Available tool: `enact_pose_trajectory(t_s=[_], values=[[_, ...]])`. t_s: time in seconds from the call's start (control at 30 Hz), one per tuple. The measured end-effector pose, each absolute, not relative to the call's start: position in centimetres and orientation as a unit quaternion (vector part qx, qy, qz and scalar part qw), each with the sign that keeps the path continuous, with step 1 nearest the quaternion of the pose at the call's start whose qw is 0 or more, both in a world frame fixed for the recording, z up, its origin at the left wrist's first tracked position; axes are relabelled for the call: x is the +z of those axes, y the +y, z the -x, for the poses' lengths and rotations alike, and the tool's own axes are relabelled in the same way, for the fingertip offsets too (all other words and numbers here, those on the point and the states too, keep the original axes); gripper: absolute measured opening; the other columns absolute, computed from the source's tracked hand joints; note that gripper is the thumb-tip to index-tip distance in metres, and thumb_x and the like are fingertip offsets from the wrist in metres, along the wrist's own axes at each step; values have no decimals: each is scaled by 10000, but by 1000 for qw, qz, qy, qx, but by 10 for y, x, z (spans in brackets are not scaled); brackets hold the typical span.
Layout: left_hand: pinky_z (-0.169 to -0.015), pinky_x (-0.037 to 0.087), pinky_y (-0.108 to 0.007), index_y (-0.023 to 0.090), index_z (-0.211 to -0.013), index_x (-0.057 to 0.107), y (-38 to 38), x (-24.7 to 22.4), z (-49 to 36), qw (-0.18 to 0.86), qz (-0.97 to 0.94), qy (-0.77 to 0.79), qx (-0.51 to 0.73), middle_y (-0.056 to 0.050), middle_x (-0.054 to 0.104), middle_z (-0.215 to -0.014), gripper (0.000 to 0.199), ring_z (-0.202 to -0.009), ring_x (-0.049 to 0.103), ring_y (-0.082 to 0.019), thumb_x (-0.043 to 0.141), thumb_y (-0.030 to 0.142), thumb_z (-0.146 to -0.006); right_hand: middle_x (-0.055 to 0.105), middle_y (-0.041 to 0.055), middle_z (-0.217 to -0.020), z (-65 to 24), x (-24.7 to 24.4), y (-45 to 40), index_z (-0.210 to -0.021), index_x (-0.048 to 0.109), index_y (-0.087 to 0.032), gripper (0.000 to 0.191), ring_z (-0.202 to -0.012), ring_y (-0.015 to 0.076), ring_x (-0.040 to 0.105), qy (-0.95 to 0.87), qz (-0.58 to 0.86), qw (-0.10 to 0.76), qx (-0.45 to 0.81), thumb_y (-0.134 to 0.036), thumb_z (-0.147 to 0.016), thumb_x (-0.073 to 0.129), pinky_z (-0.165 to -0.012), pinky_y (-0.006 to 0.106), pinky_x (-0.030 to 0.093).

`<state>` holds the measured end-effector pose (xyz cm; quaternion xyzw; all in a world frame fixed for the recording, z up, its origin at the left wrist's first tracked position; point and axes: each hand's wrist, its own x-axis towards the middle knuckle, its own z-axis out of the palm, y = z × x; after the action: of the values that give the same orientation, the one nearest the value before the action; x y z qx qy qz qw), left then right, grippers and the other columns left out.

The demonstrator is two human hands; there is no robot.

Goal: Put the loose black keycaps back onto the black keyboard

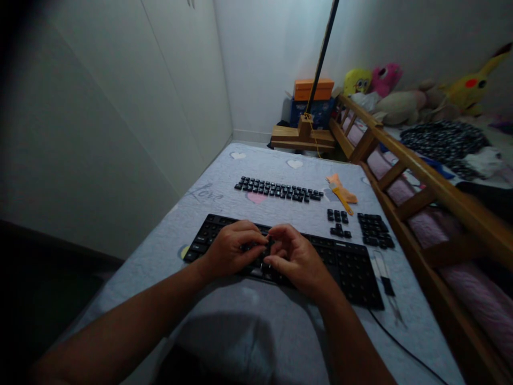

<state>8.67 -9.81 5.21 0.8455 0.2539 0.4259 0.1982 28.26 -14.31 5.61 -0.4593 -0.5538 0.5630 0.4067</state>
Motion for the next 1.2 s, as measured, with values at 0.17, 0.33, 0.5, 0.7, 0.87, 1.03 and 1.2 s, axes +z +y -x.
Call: enact_pose_trajectory(t_s=[0.17, 0.33, 0.5, 0.7, 0.87, 1.03, 1.2], values=[[-685, 513, -259, 172, -831, 707, -97, 53, -87, 193, -843, 261, 429, -50, 708, -774, 54, -719, 650, -141, 655, 188, -829, 624, -7, -906, -281, 53, -143, -1107, 594, -259, 380, -790, 128, 604, -594, 474, 401, 512, -195, -757, 730, -741, 270, 502], [-684, 520, -265, 180, -827, 713, -97, 51, -88, 201, -838, 267, 431, -50, 723, -784, 61, -713, 662, -142, 652, 182, -832, 649, 8, -921, -279, 56, -144, -1071, 618, -249, 327, -821, 152, 627, -599, 477, 404, 500, -213, -761, 717, -769, 298, 513], [-688, 522, -261, 167, -812, 714, -98, 50, -87, 203, -832, 268, 441, -53, 729, -780, 44, -712, 665, -142, 670, 165, -817, 666, 18, -940, -279, 54, -144, -1089, 622, -245, 331, -831, 161, 642, -603, 481, 401, 494, -213, -771, 709, -787, 316, 521], [-706, 523, -258, 163, -821, 718, -99, 50, -88, 211, -826, 280, 441, -54, 726, -793, 52, -724, 666, -140, 667, 175, -827, 665, 8, -931, -278, 53, -143, -1080, 628, -246, 331, -826, 149, 638, -597, 477, 411, 497, -207, -764, 716, -772, 289, 513], [-718, 522, -255, 165, -849, 716, -98, 50, -88, 212, -834, 270, 433, -45, 720, -796, 70, -741, 664, -138, 649, 184, -846, 666, 8, -939, -282, 51, -142, -1113, 629, -254, 364, -833, 150, 638, -592, 481, 407, 503, -215, -763, 719, -782, 293, 517], [-725, 518, -260, 160, -897, 719, -96, 51, -87, 209, -837, 275, 424, -46, 713, -809, 88, -762, 659, -143, 675, 190, -828, 670, 3, -910, -284, 51, -141, -1097, 639, -251, 368, -820, 151, 638, -586, 484, 406, 506, -226, -742, 735, -780, 298, 520], [-712, 511, -251, 159, -879, 715, -96, 51, -86, 215, -837, 268, 427, -40, 708, -796, 73, -743, 651, -133, 660, 180, -836, 677, 8, -913, -283, 51, -140, -1092, 643, -243, 372, -813, 151, 643, -587, 488, 407, 501, -236, -734, 743, -779, 300, 524]])
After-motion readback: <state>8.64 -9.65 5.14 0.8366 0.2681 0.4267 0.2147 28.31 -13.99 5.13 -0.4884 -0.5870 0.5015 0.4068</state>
